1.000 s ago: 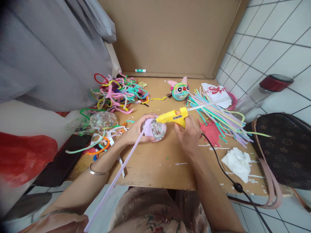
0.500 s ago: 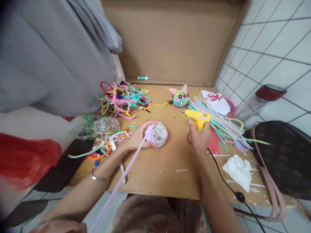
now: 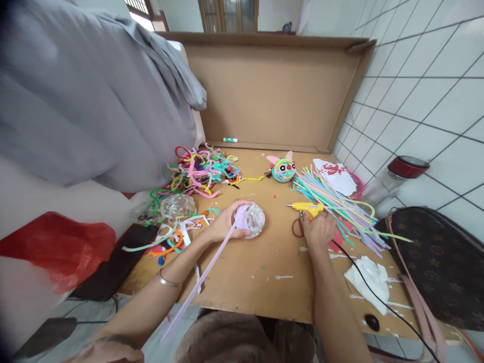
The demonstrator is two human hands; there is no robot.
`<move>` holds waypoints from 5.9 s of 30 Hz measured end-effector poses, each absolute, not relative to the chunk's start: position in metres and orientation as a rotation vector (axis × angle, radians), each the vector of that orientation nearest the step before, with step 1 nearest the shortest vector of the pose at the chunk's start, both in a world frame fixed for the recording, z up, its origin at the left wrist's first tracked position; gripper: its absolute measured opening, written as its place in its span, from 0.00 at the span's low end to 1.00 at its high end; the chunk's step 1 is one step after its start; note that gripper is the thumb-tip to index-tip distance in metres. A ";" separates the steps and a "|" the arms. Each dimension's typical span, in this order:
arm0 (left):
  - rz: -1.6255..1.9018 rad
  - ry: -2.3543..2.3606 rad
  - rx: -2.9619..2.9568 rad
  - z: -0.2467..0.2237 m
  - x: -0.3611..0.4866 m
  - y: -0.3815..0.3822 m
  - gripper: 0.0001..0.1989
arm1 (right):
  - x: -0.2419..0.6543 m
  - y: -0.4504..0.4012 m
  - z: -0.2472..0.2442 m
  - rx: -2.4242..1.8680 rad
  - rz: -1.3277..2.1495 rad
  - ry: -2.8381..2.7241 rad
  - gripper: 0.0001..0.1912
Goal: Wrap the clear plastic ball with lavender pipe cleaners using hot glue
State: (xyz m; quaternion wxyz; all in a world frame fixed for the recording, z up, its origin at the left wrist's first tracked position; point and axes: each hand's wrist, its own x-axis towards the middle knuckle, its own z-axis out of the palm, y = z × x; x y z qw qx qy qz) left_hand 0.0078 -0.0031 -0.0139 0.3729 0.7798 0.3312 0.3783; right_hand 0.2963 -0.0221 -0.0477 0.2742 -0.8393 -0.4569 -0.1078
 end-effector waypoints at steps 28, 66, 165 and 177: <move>0.713 0.859 2.012 0.007 0.010 0.010 0.38 | 0.187 -0.053 0.004 -0.932 -0.062 -1.697 0.08; 0.711 0.905 2.100 0.008 0.011 0.003 0.38 | 0.182 -0.063 0.000 -0.943 -0.018 -1.680 0.08; 0.899 0.894 1.825 0.000 0.018 0.000 0.18 | 0.173 -0.062 -0.018 -0.953 -0.325 -1.782 0.07; 0.896 0.912 1.793 -0.001 0.018 0.002 0.17 | 0.172 -0.063 -0.017 -0.947 -0.280 -1.773 0.07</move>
